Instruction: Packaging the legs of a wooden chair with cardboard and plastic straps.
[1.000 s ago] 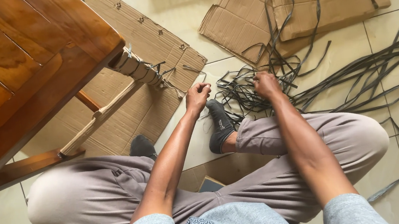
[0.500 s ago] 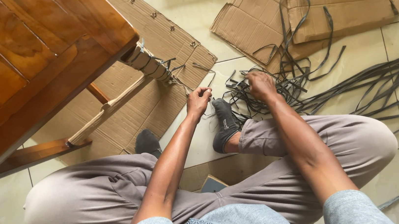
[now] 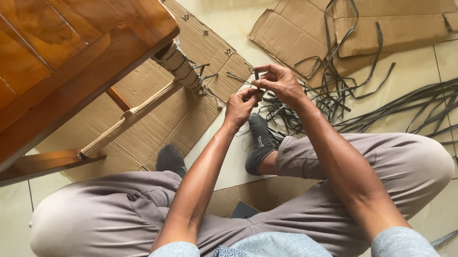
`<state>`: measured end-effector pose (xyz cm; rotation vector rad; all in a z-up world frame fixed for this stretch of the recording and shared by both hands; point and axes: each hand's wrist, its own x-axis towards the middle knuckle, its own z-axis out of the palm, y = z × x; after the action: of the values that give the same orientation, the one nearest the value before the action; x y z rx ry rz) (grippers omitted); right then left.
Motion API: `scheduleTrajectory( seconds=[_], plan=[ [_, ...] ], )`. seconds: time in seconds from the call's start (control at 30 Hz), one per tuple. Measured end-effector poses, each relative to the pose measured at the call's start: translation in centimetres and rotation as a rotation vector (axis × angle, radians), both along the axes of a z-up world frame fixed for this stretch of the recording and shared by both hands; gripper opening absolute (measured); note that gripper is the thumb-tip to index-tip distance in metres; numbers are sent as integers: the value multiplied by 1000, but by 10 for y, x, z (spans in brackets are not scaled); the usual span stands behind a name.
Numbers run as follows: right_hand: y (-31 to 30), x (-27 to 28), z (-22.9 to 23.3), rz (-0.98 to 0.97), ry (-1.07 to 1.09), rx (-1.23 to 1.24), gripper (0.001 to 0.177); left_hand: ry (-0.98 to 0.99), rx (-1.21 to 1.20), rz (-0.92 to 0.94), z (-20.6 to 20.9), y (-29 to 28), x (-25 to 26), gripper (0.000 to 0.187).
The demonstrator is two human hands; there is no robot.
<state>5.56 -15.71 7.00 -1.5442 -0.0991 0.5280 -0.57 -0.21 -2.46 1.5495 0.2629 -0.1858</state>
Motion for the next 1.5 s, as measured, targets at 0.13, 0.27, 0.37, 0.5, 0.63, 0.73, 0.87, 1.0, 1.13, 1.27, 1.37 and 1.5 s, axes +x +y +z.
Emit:
scheduleTrajectory(
  seconds=[0.13,0.27,0.37,0.5,0.63,0.73,0.87,1.0,1.13,1.27,1.37,1.5],
  plan=[
    [6,-1,-6,17,-15,-31,48,-32,-42,116,17,10,0,18],
    [12,-5,-17,153,124,31,32,-53,-116,319,36,27,-2,16],
    [11,-7,-12,291,221,49,29,-75,-72,480,40,46,-5,13],
    [13,-8,-3,323,325,65,18,-98,71,713,21,89,-11,16],
    [20,-7,-18,363,314,72,21,-16,110,860,26,110,-19,15],
    [26,-2,-44,418,263,-151,23,-22,52,917,19,117,-27,19],
    [51,-8,-51,609,191,-317,31,16,122,796,15,120,-40,18],
    [83,-27,-23,629,234,-214,39,57,279,623,8,128,-56,21],
    [106,-32,-31,605,215,-127,23,103,273,614,9,136,-66,23],
    [116,-31,-36,508,182,-138,22,156,271,688,-9,149,-71,18],
    [123,-39,-27,501,142,-146,26,159,276,735,1,153,-83,15],
    [130,-46,-39,522,132,-195,28,172,315,818,9,168,-100,23]
  ],
)
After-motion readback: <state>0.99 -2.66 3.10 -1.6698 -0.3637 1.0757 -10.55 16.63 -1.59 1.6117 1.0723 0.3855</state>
